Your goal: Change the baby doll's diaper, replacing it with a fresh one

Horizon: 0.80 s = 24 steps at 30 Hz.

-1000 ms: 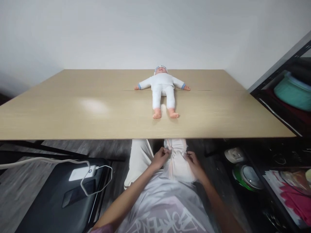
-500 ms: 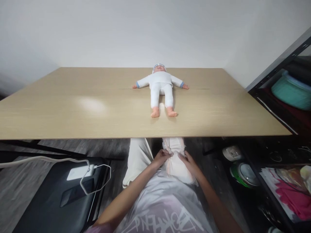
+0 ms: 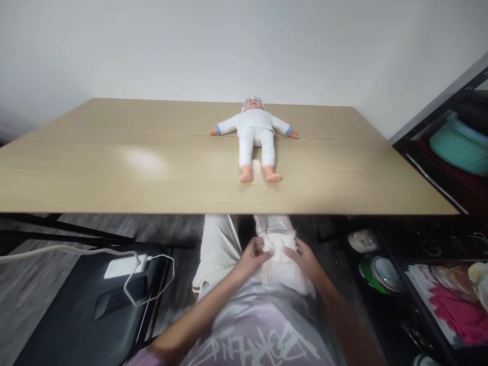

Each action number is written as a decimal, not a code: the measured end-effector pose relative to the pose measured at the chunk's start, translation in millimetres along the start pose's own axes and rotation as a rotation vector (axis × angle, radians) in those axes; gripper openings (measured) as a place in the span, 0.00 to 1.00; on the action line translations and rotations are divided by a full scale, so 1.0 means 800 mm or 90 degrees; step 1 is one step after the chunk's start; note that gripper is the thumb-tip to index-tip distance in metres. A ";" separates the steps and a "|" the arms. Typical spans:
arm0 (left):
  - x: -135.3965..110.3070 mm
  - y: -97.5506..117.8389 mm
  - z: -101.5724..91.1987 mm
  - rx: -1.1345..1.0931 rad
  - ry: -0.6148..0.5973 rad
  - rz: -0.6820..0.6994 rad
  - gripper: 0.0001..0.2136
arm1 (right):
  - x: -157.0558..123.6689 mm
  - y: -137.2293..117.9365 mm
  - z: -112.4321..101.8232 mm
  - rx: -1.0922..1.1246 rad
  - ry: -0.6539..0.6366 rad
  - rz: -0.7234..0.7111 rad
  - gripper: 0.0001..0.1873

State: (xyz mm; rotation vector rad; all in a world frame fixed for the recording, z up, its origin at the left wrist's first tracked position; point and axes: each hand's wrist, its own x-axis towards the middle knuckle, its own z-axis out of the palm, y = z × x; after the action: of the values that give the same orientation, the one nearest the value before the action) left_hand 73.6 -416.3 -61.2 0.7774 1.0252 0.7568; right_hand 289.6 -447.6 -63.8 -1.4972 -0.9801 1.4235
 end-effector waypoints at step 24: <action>-0.047 0.108 -0.015 -0.125 0.018 0.067 0.36 | 0.003 -0.143 0.001 -0.252 -0.123 -0.214 0.21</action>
State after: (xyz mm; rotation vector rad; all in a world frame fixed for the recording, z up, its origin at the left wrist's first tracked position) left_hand 35.0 -400.8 24.4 0.6569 0.9245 0.9463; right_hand 289.2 -404.8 42.2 -1.3937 -1.6252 1.1902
